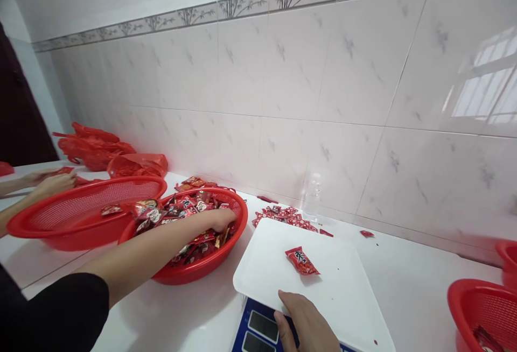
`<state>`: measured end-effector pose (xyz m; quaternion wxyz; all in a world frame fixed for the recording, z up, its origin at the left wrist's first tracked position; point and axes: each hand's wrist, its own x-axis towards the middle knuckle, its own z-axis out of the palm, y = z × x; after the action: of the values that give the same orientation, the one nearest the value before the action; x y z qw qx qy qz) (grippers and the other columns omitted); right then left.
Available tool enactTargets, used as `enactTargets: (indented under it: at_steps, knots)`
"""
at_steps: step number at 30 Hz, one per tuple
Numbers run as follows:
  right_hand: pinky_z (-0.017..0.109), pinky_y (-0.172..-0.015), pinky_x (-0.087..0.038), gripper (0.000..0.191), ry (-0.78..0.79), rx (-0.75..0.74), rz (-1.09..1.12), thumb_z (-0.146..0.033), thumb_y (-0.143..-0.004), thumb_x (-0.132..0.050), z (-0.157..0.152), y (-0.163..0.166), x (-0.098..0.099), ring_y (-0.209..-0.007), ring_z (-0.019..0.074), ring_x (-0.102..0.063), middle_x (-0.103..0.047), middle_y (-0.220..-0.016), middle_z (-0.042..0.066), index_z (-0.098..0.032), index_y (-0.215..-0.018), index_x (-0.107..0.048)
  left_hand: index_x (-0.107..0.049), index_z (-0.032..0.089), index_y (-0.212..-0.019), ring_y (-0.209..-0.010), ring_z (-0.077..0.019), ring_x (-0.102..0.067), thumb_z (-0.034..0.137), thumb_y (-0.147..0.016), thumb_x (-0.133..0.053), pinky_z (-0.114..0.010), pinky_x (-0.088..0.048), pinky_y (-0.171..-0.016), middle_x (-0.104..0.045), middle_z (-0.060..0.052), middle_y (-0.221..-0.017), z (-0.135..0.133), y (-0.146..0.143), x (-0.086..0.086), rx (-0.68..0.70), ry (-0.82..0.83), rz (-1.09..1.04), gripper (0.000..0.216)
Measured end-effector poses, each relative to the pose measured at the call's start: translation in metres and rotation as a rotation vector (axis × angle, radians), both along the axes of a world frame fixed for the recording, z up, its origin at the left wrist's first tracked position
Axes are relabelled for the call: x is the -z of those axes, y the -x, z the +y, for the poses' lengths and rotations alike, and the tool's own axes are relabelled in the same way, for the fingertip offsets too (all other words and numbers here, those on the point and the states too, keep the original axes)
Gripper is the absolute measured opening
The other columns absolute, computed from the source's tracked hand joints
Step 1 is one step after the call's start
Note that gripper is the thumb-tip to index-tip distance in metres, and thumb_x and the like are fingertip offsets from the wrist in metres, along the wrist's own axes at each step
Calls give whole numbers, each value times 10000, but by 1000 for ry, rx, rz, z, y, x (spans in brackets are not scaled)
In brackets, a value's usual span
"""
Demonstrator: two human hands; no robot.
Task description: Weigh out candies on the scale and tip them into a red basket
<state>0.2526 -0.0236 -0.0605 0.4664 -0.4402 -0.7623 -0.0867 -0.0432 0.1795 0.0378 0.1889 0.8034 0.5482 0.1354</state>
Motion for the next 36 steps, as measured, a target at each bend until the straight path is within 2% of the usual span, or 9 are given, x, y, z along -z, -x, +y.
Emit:
enactTargets:
  at_steps: [5,9,13,16,20,24,28,31,36]
  knots:
    - [272,-706,-593,285,15,-4,-8,-448,-948,-443,-1,0,0,-852,182,-717,-741,-956,18,-254,-1080,-605,-595,157,-1121,-960,-198,-617,313,-920,-559,-392,-533,-819,-612,-75,-1136,1,10,-34,22,114,25,257]
    - [298,-727,-592,286,38,15,1,-432,-950,-437,-4,0,0,-882,195,-712,-736,-986,31,-253,-1082,-616,-578,144,-1088,-839,-171,-632,288,-886,-599,-338,-540,-732,-634,-46,-998,-5,13,-61,3,123,-144,249]
    - [299,-726,-596,266,79,21,-14,-401,-941,-466,-7,0,-7,-896,194,-707,-731,-998,33,-244,-1095,-616,-531,193,-1056,-731,-138,-640,248,-803,-637,-263,-519,-668,-642,7,-867,-19,-6,-73,56,202,-359,280]
    - [273,-723,-596,241,86,-5,-35,-361,-932,-492,-10,-1,-14,-892,180,-706,-730,-991,32,-233,-1098,-613,-533,192,-1025,-697,-126,-636,247,-748,-669,-258,-509,-658,-643,6,-846,-34,-35,-70,133,291,-463,314]
    - [286,-759,-590,231,101,-3,-20,-324,-935,-489,-12,0,-20,-909,182,-699,-725,-1003,41,-227,-1111,-603,-549,176,-1038,-697,-137,-644,251,-722,-700,-276,-511,-641,-645,-13,-837,-55,-75,-60,246,423,-501,358]
    - [285,-759,-582,218,115,-26,-16,-304,-938,-492,-12,0,-20,-908,175,-689,-716,-1012,38,-234,-1124,-582,-552,184,-1066,-778,-156,-649,291,-750,-687,-269,-514,-623,-637,-45,-953,-67,-100,-54,303,464,-489,360]
    - [290,-767,-575,212,137,-41,16,-298,-939,-493,-10,1,-17,-924,171,-676,-709,-1023,29,-244,-1130,-568,-535,169,-1119,-952,-184,-629,276,-785,-634,-281,-534,-681,-592,-90,-1107,-69,-109,-51,334,443,-440,365]
    - [300,-772,-571,214,151,-44,30,-303,-943,-492,-10,1,-16,-934,170,-669,-705,-1029,21,-256,-1142,-555,-523,158,-1147,-1004,-202,-624,283,-800,-608,-322,-536,-743,-567,-113,-1166,-66,-109,-45,354,398,-364,378]
    - [305,-765,-566,209,180,-67,44,-300,-947,-488,-11,0,-18,-937,171,-661,-700,-1031,19,-264,-1146,-545,-583,184,-1116,-1153,-272,-537,316,-679,-741,-393,-428,-956,-607,-94,-1166,-64,-106,-30,395,239,-166,483]
